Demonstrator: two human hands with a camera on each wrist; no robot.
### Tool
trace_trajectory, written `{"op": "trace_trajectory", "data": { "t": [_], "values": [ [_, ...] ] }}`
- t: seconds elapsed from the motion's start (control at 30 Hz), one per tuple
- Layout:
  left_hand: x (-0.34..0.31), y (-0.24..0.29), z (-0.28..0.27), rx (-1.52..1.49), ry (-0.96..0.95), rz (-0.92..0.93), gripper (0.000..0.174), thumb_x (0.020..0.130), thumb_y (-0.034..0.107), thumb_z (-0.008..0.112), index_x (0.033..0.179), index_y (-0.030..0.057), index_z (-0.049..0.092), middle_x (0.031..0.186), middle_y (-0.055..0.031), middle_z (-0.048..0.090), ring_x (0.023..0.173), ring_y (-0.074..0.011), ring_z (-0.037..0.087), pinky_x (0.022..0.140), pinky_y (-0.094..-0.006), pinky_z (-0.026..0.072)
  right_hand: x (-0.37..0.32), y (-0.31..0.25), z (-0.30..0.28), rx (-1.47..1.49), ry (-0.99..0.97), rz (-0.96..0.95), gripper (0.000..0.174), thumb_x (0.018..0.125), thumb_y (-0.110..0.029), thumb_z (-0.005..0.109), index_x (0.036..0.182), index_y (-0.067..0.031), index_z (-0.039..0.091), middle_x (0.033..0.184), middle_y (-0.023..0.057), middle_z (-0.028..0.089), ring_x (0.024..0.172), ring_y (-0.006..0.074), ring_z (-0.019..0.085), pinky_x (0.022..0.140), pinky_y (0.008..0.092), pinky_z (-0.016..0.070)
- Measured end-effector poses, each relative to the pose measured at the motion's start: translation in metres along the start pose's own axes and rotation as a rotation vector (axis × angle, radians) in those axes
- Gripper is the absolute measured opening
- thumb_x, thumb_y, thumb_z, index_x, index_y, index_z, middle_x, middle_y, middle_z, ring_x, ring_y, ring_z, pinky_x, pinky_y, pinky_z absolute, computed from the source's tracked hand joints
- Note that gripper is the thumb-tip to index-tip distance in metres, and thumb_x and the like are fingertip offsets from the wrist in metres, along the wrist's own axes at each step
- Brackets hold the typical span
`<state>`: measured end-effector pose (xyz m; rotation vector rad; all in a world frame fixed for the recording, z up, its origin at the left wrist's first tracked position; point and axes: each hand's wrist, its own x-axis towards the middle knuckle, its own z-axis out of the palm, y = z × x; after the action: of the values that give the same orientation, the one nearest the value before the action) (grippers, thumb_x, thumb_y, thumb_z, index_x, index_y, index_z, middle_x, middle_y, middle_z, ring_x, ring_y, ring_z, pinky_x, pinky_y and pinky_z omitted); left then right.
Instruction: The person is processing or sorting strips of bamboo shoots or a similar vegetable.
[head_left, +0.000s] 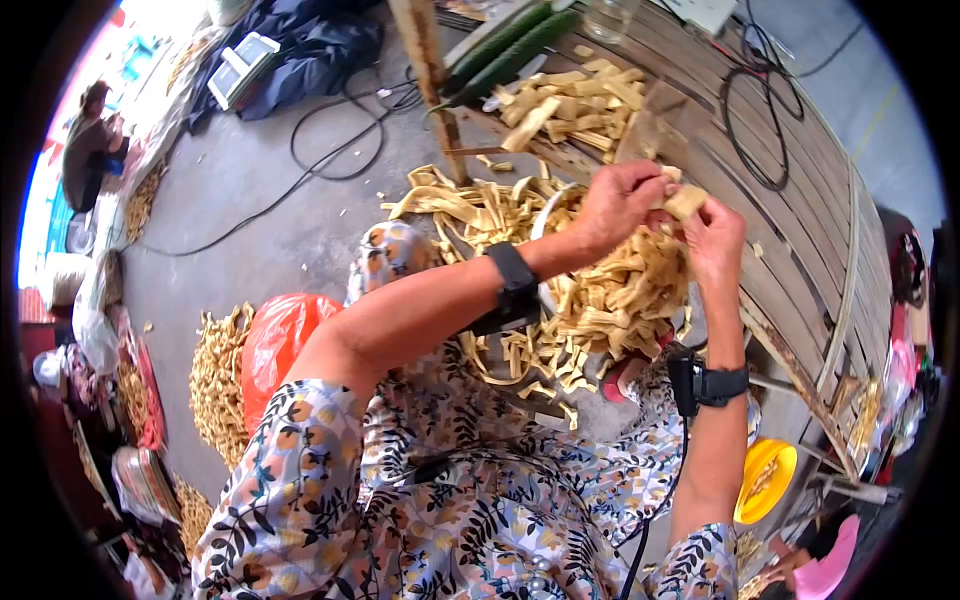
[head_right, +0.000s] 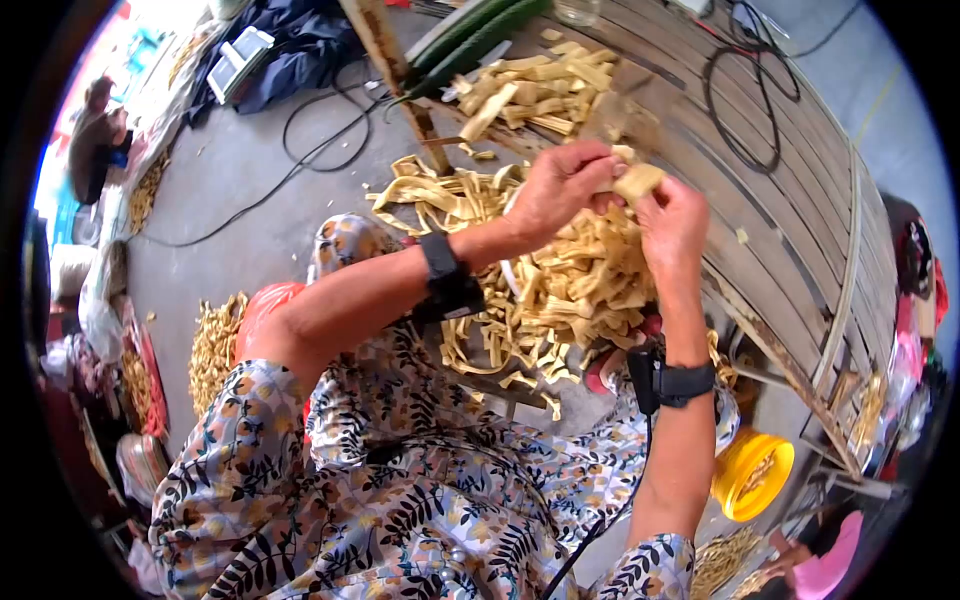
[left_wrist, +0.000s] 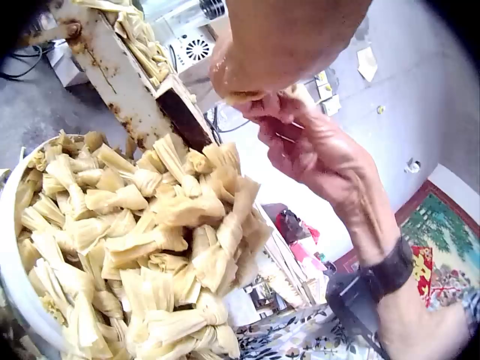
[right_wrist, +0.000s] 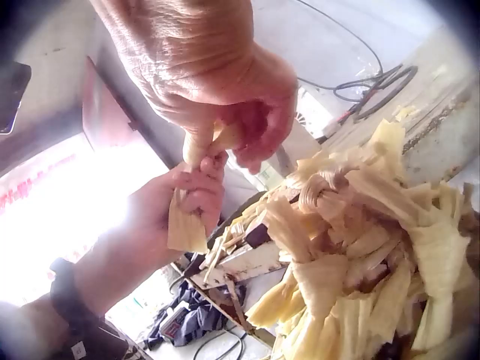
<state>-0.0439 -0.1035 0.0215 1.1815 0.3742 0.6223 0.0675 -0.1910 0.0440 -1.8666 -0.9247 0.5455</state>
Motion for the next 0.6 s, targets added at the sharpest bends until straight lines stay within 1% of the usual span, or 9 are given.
{"op": "trace_trajectory", "data": {
  "t": [0.03, 0.1, 0.2, 0.3, 0.33, 0.47, 0.5, 0.57, 0.6],
  "values": [
    [0.002, -0.002, -0.004, 0.004, -0.054, 0.004, 0.024, 0.090, 0.017, 0.045, 0.099, -0.0017, 0.057, 0.078, -0.0073, 0.061, 0.062, -0.0087, 0.056, 0.055, -0.0208, 0.0496, 0.001, 0.001, -0.001, 0.012, 0.001, -0.046, 0.013, 0.078, -0.007, 0.062, 0.088, 0.0009, 0.064, 0.069, -0.0017, 0.060, 0.062, 0.0048, 0.050, 0.057, 0.0211, 0.0426],
    [0.004, -0.001, -0.011, 0.055, -0.176, -0.060, 0.027, 0.092, 0.021, 0.042, 0.102, 0.0006, 0.057, 0.079, -0.0066, 0.062, 0.062, -0.0079, 0.057, 0.057, -0.0218, 0.0510, 0.000, -0.001, -0.003, 0.211, -0.088, 0.071, 0.011, 0.077, -0.006, 0.062, 0.085, 0.0015, 0.064, 0.067, -0.0017, 0.060, 0.059, 0.0057, 0.050, 0.056, 0.0212, 0.0426],
    [-0.001, 0.018, -0.010, 0.271, -0.246, -0.135, 0.037, 0.091, 0.034, 0.044, 0.097, 0.0002, 0.057, 0.073, -0.0051, 0.060, 0.061, -0.0075, 0.054, 0.053, -0.0210, 0.0454, -0.001, 0.000, -0.005, 0.025, -0.075, -0.061, 0.009, 0.073, -0.002, 0.063, 0.081, 0.0001, 0.065, 0.070, 0.0015, 0.062, 0.060, 0.0106, 0.055, 0.057, 0.0234, 0.0436],
    [0.002, 0.004, -0.009, 0.743, -0.238, 0.103, 0.039, 0.088, 0.037, 0.047, 0.090, -0.0006, 0.057, 0.067, -0.0056, 0.057, 0.056, -0.0095, 0.050, 0.048, -0.0228, 0.0414, 0.001, 0.020, 0.007, -0.104, 0.098, -0.375, 0.013, 0.067, 0.001, 0.063, 0.080, -0.0019, 0.065, 0.080, 0.0054, 0.064, 0.069, 0.0172, 0.058, 0.063, 0.0266, 0.0449],
    [0.001, 0.004, -0.007, 0.933, -0.195, 0.275, 0.035, 0.088, 0.033, 0.049, 0.083, -0.0012, 0.055, 0.061, -0.0061, 0.053, 0.051, -0.0115, 0.047, 0.044, -0.0261, 0.0392, -0.002, 0.019, 0.008, -0.283, 0.152, -0.364, 0.014, 0.065, 0.001, 0.063, 0.079, -0.0032, 0.065, 0.093, 0.0065, 0.062, 0.079, 0.0221, 0.057, 0.070, 0.0289, 0.0447],
    [0.005, -0.007, -0.012, 0.806, -0.074, 0.314, 0.026, 0.087, 0.022, 0.048, 0.081, -0.0017, 0.055, 0.057, -0.0041, 0.046, 0.050, -0.0102, 0.044, 0.043, -0.0270, 0.0371, -0.006, 0.013, 0.010, -0.242, 0.162, -0.528, 0.012, 0.067, -0.001, 0.064, 0.080, -0.0014, 0.065, 0.099, 0.0053, 0.061, 0.085, 0.0187, 0.055, 0.073, 0.0281, 0.0445],
    [0.005, -0.006, -0.012, 0.648, -0.034, 0.225, 0.022, 0.087, 0.021, 0.048, 0.083, 0.0002, 0.055, 0.056, -0.0001, 0.044, 0.048, -0.0080, 0.040, 0.043, -0.0238, 0.0347, -0.005, 0.011, 0.008, -0.092, 0.167, -0.506, 0.012, 0.068, -0.001, 0.064, 0.080, -0.0004, 0.065, 0.099, 0.0057, 0.060, 0.086, 0.0172, 0.054, 0.073, 0.0275, 0.0445],
    [0.006, -0.005, -0.006, 0.164, 0.025, -0.133, 0.023, 0.088, 0.023, 0.049, 0.087, 0.0013, 0.056, 0.056, 0.0047, 0.040, 0.047, -0.0048, 0.033, 0.042, -0.0206, 0.0289, -0.003, 0.005, 0.004, 0.208, 0.176, -0.457, 0.011, 0.070, -0.001, 0.064, 0.081, 0.0016, 0.064, 0.099, 0.0065, 0.060, 0.088, 0.0144, 0.054, 0.074, 0.0264, 0.0445],
    [0.005, 0.000, -0.005, 0.094, -0.020, -0.194, 0.023, 0.088, 0.024, 0.050, 0.088, 0.0011, 0.056, 0.057, 0.0056, 0.038, 0.047, -0.0041, 0.031, 0.042, -0.0201, 0.0269, -0.002, 0.006, 0.003, 0.393, 0.179, -0.377, 0.009, 0.073, -0.001, 0.064, 0.081, 0.0045, 0.064, 0.100, 0.0066, 0.059, 0.086, 0.0109, 0.054, 0.073, 0.0235, 0.0451]
  ]
}}
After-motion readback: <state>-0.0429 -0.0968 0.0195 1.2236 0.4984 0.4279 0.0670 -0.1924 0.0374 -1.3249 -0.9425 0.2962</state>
